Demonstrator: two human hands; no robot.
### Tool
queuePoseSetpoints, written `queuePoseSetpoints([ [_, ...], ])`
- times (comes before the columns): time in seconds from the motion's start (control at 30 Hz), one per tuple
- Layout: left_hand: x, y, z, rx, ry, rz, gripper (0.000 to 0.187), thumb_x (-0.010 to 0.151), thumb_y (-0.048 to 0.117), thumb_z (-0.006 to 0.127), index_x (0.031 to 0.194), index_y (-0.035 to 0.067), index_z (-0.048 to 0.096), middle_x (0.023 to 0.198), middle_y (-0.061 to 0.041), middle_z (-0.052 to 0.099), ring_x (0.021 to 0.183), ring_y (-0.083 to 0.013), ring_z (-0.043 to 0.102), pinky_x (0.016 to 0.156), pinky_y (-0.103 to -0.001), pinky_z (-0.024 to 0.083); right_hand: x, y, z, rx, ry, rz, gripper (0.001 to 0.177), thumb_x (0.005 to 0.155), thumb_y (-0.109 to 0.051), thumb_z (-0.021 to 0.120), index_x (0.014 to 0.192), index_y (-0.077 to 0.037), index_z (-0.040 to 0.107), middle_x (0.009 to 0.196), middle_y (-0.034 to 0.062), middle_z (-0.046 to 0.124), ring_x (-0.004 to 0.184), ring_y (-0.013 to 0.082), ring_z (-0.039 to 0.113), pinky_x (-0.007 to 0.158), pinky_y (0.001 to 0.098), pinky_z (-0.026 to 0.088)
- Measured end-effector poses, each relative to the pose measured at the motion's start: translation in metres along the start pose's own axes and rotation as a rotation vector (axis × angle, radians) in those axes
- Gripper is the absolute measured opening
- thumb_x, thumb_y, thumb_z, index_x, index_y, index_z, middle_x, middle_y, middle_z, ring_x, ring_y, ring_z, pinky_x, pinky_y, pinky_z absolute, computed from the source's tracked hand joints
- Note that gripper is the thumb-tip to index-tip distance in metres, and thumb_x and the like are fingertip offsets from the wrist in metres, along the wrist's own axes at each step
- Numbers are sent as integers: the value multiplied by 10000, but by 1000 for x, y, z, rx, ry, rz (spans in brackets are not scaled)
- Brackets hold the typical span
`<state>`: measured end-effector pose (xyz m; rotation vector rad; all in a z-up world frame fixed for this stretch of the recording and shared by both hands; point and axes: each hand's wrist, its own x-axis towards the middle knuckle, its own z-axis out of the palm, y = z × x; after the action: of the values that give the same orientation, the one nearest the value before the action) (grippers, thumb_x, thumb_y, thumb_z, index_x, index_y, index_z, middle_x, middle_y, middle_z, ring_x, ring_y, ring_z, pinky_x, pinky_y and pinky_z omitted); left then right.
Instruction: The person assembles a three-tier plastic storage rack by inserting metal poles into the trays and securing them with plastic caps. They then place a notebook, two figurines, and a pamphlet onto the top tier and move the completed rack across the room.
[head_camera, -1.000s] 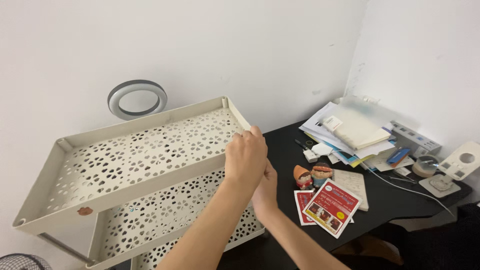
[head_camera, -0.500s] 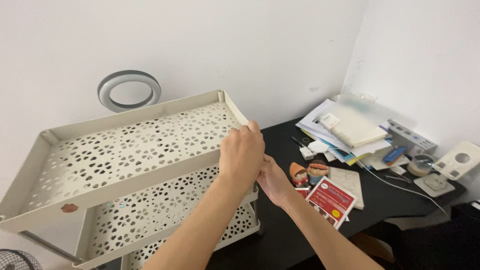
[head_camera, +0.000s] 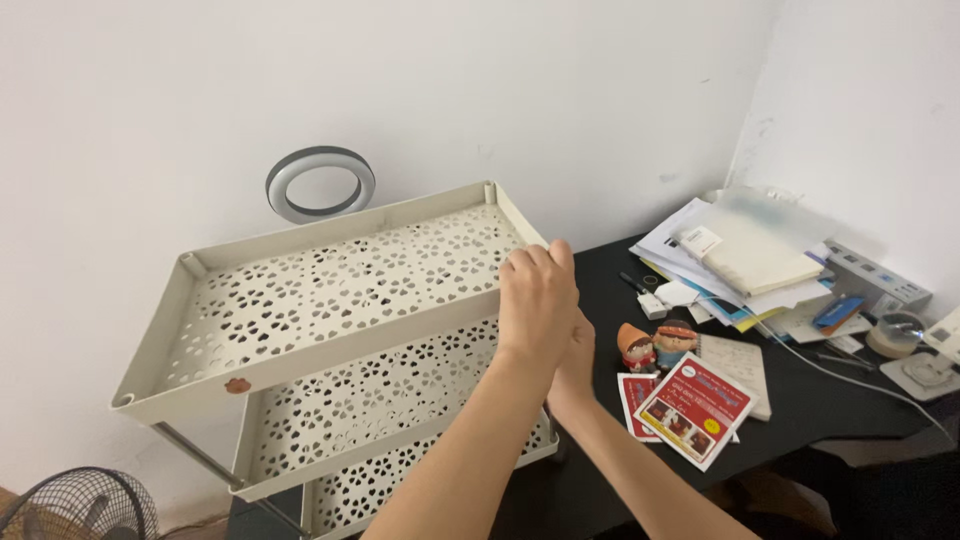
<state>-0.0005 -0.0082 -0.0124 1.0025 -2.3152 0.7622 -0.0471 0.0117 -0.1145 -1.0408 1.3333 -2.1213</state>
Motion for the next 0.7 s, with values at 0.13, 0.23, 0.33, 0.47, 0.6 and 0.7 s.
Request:
queuePoseSetpoints([
  [0.13, 6, -2, -3, -30, -12, 21, 283, 813, 209, 716, 985, 75, 537, 882, -70, 639, 883, -211, 640, 756, -319, 537, 16, 6, -21, 99, -84, 234, 129, 960, -128, 582, 870, -63, 648, 727, -38, 591, 614, 30, 505, 532, 243, 383],
  [0.23, 6, -2, -3, -83, -36, 10, 255, 845, 199, 718, 981, 75, 540, 877, -72, 644, 883, -214, 642, 742, -326, 535, 22, 15, -31, 96, -153, 285, 181, 993, -139, 575, 844, -51, 631, 658, -6, 521, 536, 71, 426, 478, 278, 330],
  [0.33, 7, -4, -4, -104, -76, 21, 273, 848, 218, 728, 972, 66, 539, 867, -89, 643, 870, -223, 643, 731, -327, 536, 29, 19, -38, 259, -244, 276, 154, 1001, -146, 562, 910, -81, 668, 736, -61, 524, 644, 35, 461, 585, 252, 385],
  [0.47, 8, -5, -3, -96, -64, 39, 322, 781, 189, 754, 988, 74, 536, 875, -71, 640, 888, -213, 645, 737, -316, 535, 39, 24, -49, 238, -375, 322, 182, 987, -193, 550, 903, -76, 662, 806, -11, 638, 793, 71, 612, 796, 272, 525],
  [0.6, 8, -2, -2, -26, -70, 39, 328, 795, 167, 755, 1019, 71, 535, 884, -59, 636, 896, -202, 642, 740, -307, 530, 39, 33, -56, 344, -415, 320, 209, 994, -233, 566, 971, -52, 665, 875, -5, 661, 825, 83, 609, 801, 311, 502],
  [0.7, 5, 0, -4, 9, -94, 26, 339, 786, 171, 753, 1021, 64, 534, 901, -69, 631, 903, -214, 636, 751, -310, 526, 39, 40, -56, 385, -415, 297, 239, 1016, -264, 585, 1021, -38, 662, 908, -13, 660, 833, 80, 600, 781, 319, 480],
])
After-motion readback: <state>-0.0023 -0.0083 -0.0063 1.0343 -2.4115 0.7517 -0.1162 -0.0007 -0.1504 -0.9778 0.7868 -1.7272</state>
